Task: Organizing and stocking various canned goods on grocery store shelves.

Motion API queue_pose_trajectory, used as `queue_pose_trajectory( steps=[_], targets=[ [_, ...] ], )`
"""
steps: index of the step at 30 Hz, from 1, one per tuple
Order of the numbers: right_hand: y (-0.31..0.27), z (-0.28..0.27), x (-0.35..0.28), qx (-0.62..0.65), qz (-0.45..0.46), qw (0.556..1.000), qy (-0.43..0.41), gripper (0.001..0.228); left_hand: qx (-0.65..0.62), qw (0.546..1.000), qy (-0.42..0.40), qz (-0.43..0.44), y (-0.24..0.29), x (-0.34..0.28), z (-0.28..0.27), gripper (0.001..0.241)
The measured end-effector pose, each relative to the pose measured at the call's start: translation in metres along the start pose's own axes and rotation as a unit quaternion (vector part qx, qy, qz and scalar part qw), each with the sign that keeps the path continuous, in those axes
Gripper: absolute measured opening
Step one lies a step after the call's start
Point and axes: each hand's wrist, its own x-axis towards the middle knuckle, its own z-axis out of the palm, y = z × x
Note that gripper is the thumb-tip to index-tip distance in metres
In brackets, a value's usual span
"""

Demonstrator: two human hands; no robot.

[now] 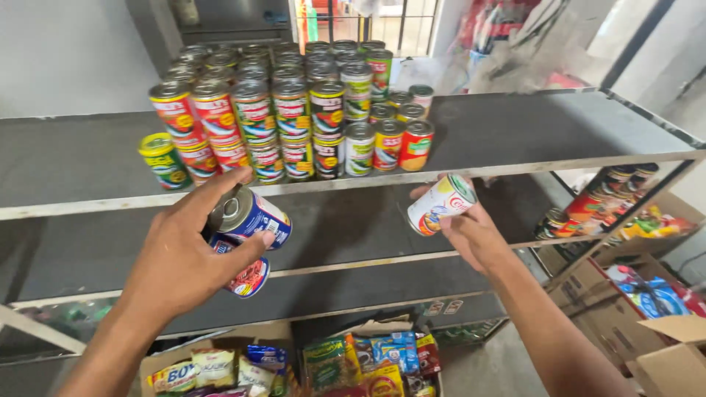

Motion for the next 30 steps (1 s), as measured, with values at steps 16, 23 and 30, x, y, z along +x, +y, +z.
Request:
queue_pose_trajectory(
  steps=[16,23,30],
  targets=[
    [-0.023,-0.130,0.121,-0.300,-0.021,0.954,0.005,0.062,0.041,0.993,-0.085,-0.077,0.092,0.060,0.111,0.080],
    [-0.012,-0.134,0.130,-0.304,-0.008,0.952,-0.027,0.071,0.045,0.993,-0.093,-0.066,0.092,0.064,0.118,0.074],
    [-0.028,-0.126,0.126,-0.284,0.044,0.955,-0.072,0.082,0.078,0.984,-0.122,-0.103,0.102,0.074,0.123,0.081]
  ],
)
